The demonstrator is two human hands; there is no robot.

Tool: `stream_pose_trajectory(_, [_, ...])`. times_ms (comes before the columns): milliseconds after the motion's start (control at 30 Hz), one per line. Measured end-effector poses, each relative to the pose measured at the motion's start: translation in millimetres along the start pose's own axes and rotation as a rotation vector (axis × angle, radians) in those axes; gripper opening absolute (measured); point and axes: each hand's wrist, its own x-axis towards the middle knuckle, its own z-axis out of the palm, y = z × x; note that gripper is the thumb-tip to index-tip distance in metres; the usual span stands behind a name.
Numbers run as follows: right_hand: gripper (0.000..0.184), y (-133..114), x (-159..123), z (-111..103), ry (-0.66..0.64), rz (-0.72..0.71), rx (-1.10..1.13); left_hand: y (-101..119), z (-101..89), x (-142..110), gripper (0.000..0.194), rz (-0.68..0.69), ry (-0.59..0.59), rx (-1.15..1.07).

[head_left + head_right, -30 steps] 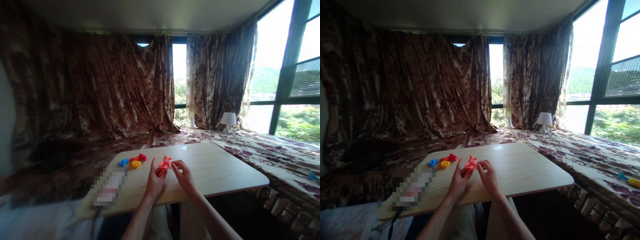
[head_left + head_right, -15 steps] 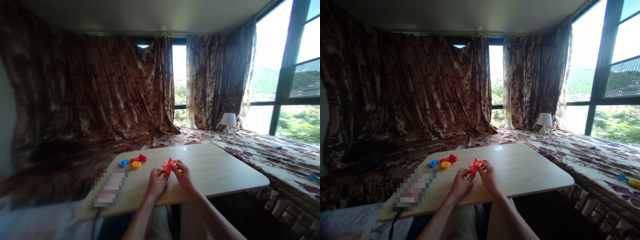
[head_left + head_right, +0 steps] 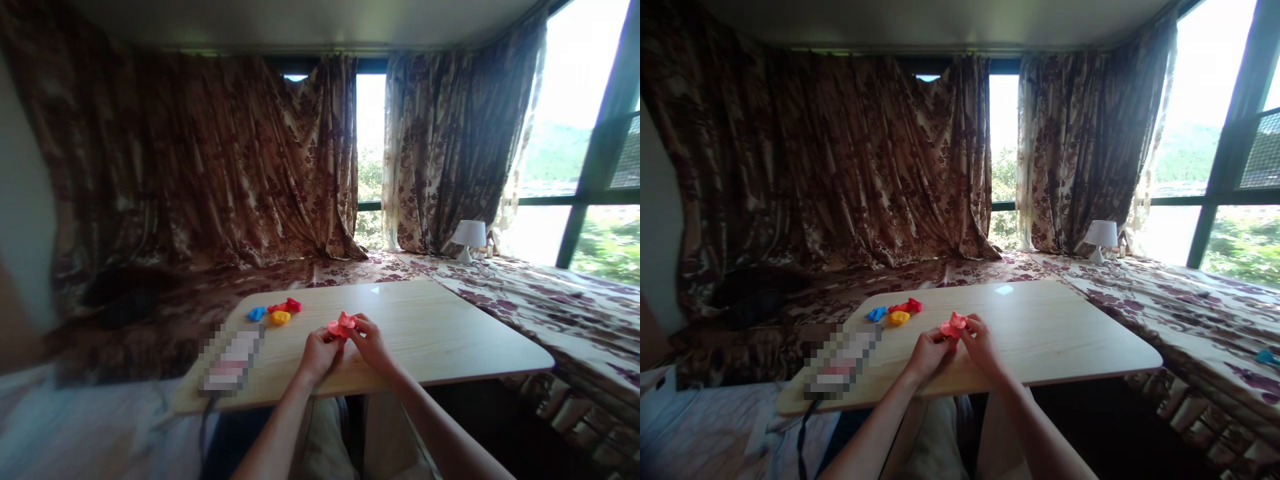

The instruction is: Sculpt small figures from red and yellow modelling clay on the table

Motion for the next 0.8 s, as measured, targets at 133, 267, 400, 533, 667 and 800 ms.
stream_pose_trajectory(133, [0.018,3.2,3.2,-2.0,0.073,0.014,0.000,3.6,4.7,4.7,0.019,0.002,-0.006,0.038])
stream_pose_trajectory(267, [0.018,5.3,4.5,-3.2,0.097,0.002,0.010,6.7,4.5,3.8,0.024,0.018,-0.025,0.055])
stream_pose_trajectory(400, [0.015,3.4,3.1,-2.6,0.065,-0.028,0.016,5.8,2.5,0.2,0.029,0.006,-0.052,0.063])
stream_pose_trajectory(533, [0.014,-0.4,1.6,-1.8,0.052,-0.049,0.016,2.8,-2.3,-3.9,0.021,0.027,-0.056,0.101])
stream_pose_trajectory(667, [0.015,-2.3,-0.8,-1.3,0.048,-0.073,0.004,-1.6,-9.7,-6.9,0.008,0.087,-0.010,0.251])
stream_pose_trajectory(800, [0.014,-3.0,-3.0,-1.1,0.004,-0.073,-0.008,-3.4,-11.9,-7.1,0.005,0.144,-0.044,0.367])
